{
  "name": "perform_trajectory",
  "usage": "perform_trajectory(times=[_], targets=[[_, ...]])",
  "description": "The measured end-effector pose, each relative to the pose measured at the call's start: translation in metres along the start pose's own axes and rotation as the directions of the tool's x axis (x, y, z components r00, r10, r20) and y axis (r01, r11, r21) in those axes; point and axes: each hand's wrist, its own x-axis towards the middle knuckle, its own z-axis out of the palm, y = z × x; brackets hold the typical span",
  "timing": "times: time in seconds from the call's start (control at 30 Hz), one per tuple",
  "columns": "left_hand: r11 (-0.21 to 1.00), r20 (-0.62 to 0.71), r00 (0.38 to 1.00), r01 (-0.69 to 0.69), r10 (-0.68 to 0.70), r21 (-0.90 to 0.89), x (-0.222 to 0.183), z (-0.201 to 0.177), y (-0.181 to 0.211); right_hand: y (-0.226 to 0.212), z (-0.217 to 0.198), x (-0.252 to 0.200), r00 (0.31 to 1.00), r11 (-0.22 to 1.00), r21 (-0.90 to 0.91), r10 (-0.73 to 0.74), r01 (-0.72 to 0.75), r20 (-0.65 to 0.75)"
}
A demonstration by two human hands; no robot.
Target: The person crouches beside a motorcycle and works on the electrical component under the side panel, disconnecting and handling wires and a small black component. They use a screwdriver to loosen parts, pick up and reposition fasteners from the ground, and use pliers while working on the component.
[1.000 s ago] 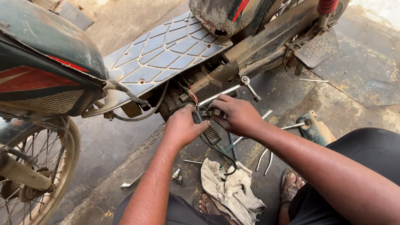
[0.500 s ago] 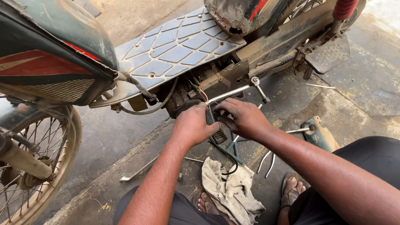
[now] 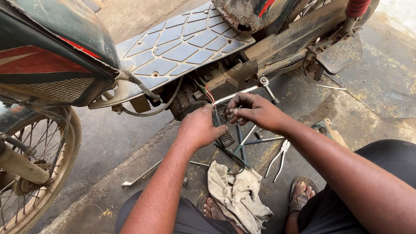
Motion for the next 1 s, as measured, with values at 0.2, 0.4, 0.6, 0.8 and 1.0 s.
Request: perform_trajectory(times=[0.2,0.4,0.6,0.8,1.0], targets=[[1.0,-0.01,1.0,0.0,-0.001,-0.01,-0.002,-0.001,0.003,0.01,-0.003,0.0,0.992,0.975,0.214,0.031,-0.057,0.123],[0.998,-0.111,0.994,0.006,0.0,0.056,-0.008,-0.009,0.014,0.003,0.005,0.0,0.996,0.988,0.133,0.084,-0.08,-0.023],[0.948,-0.419,0.86,-0.318,0.292,0.009,-0.008,0.0,0.015,0.006,0.005,-0.002,0.984,0.978,0.173,0.134,-0.113,-0.115],[0.95,-0.412,0.875,-0.305,0.253,-0.064,-0.008,0.001,0.021,0.006,0.0,-0.002,0.989,0.962,0.252,0.123,-0.1,-0.078],[0.963,-0.39,0.901,-0.246,0.187,-0.107,-0.009,-0.008,0.016,0.02,-0.01,0.003,0.99,0.987,0.111,0.125,-0.117,-0.066]])
